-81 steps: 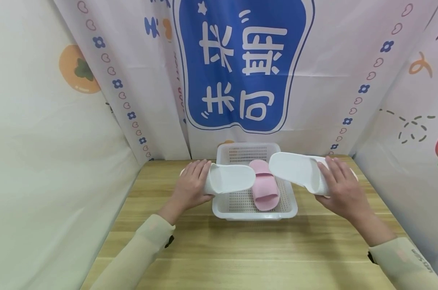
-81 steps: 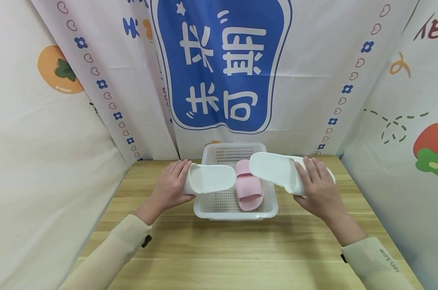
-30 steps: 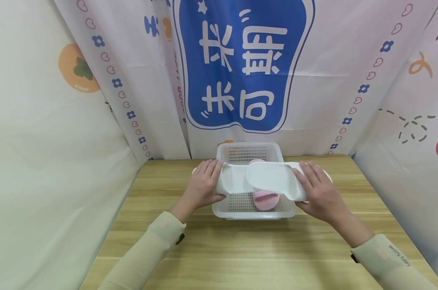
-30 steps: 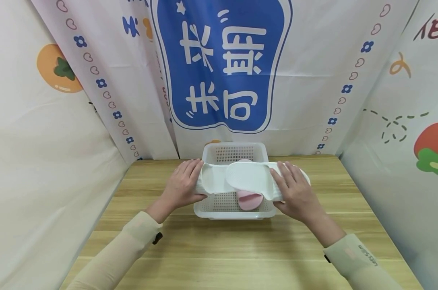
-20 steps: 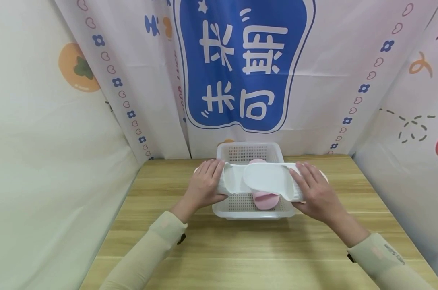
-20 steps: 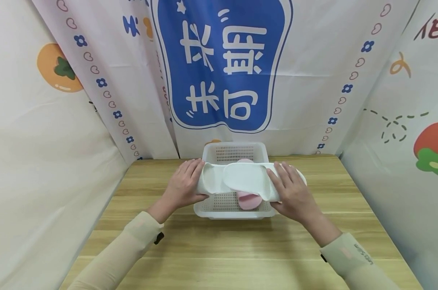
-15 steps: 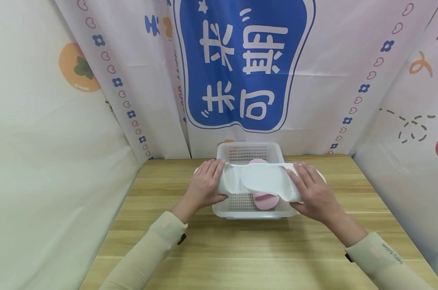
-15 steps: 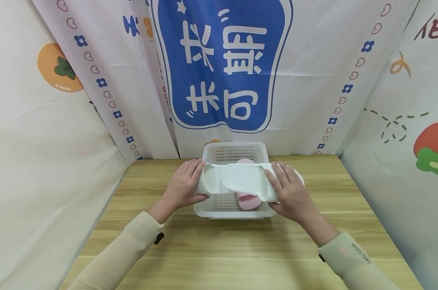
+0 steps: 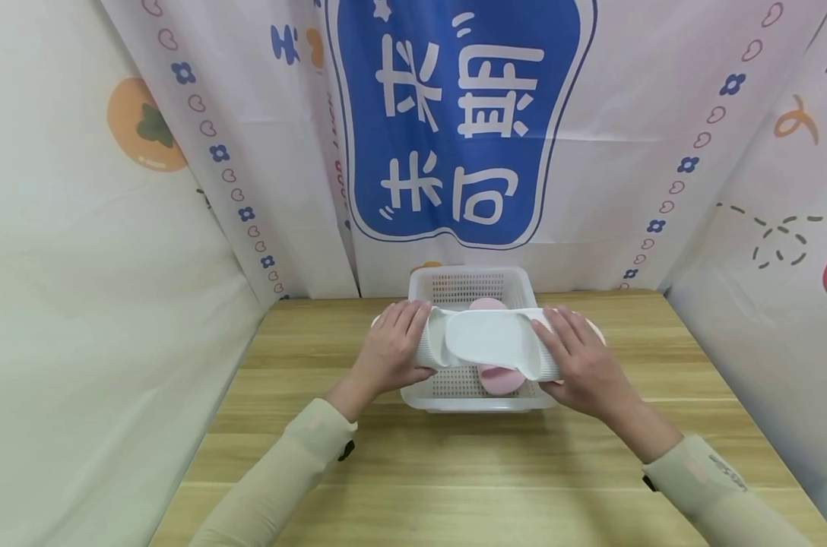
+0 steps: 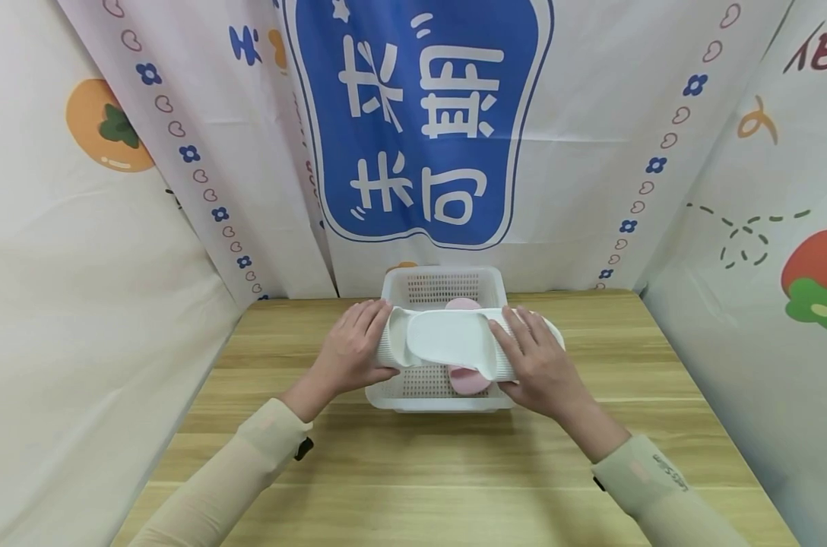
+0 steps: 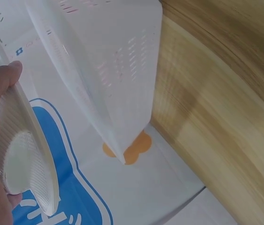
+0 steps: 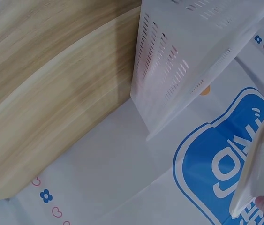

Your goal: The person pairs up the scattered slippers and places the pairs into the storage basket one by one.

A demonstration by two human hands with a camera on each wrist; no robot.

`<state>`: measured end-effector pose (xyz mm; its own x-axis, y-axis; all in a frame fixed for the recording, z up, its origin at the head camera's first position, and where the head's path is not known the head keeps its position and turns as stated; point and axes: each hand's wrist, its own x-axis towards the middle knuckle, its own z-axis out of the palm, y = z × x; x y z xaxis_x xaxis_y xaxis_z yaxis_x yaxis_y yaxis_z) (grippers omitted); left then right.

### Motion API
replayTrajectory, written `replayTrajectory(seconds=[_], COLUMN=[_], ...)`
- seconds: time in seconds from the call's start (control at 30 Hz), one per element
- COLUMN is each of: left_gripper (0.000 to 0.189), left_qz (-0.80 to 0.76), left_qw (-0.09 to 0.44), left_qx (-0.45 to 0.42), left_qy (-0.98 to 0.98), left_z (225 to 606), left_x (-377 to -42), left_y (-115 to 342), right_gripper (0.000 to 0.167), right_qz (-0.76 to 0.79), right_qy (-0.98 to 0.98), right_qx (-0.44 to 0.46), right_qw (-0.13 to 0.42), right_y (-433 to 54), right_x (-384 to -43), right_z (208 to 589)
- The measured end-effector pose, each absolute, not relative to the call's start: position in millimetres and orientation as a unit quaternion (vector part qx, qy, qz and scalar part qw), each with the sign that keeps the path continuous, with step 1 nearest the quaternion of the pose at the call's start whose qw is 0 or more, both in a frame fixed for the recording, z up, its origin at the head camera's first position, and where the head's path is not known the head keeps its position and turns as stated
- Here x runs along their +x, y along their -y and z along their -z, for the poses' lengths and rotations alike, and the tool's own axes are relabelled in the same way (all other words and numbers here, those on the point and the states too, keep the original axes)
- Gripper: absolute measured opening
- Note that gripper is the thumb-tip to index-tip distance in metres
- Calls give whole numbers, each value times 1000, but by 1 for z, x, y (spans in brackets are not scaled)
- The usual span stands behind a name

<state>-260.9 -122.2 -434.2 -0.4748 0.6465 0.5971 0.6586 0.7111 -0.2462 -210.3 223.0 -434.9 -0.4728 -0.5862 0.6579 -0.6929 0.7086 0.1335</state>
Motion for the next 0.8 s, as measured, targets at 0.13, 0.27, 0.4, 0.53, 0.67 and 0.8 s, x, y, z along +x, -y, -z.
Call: replayTrajectory(seconds=[0.13,0.27,0.4,0.53,0.67,0.8], left_gripper=[113,113,112,113,115,114], left_qz=[9,10,13,16,14,13], left_qw=[340,342,344,339,335,336], left_qx=[-382,-382,-383,-385,-386,-385], left_qy=[859,858,857,858,859,859], left_z=[433,433,433,432,431,431], left_x=[-260,-259,-259,-257,-256,-255], left_y=[121,119,118,115,113,111], right_gripper=[95,95,95,96,94,93], right_qz=[-78,-80,-80,-80,-78,-76], right_qy=[855,853,852,853,856,858], right_qx=[375,377,380,382,382,380], right_qw=[350,351,351,347,341,337], right_y=[-220,-217,-214,-212,-210,-209], right_x=[-211,-211,-211,-210,-209,-209], right_z=[435,436,436,437,437,437])
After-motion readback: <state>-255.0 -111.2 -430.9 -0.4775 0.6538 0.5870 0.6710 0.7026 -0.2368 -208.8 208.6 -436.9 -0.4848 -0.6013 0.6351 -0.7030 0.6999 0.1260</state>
